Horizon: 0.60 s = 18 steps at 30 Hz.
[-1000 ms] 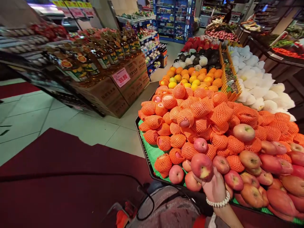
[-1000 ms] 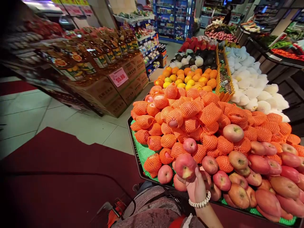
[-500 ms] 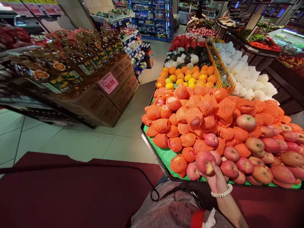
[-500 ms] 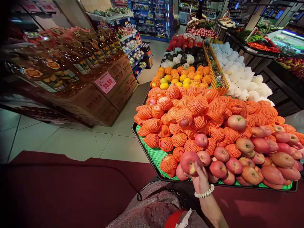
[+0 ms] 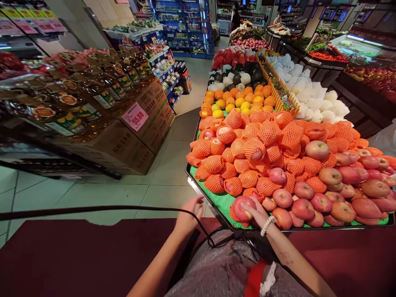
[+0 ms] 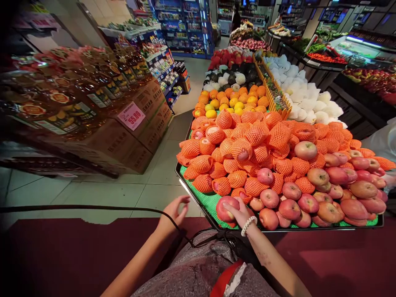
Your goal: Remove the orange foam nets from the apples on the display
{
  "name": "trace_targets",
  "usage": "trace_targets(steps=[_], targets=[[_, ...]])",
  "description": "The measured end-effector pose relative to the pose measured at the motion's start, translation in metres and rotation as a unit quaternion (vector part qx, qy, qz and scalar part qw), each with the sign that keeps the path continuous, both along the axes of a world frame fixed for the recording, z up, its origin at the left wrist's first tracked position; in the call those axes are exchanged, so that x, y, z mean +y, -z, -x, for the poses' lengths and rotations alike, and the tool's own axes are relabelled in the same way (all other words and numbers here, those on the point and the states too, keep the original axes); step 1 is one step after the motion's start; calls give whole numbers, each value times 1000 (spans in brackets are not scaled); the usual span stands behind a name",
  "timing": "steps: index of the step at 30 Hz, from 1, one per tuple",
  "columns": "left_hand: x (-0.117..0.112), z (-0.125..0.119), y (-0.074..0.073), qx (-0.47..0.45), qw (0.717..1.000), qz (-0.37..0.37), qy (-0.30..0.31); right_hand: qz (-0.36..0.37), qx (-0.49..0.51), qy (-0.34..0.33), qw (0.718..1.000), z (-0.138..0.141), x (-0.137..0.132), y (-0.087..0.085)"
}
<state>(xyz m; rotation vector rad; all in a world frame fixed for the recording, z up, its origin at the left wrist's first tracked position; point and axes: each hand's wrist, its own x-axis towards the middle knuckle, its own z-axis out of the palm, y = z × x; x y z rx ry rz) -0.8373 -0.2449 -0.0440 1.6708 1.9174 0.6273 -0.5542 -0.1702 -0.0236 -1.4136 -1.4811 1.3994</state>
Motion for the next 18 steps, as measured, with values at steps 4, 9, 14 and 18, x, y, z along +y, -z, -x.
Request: trace_targets(steps=[4,9,14,18], targets=[[43,-52,-6,-115,959,-115,234,97,38,-77,992,15,-3,3],[52,-73,12,-82,972,-109,189,30,-96,-162,982,2,10,8],[51,-59,42,28,981,-84,174,-77,-244,-196,947,-7,20,10],[56,-54,55,77,972,-118,189,-101,-312,-266,907,10,19,16]])
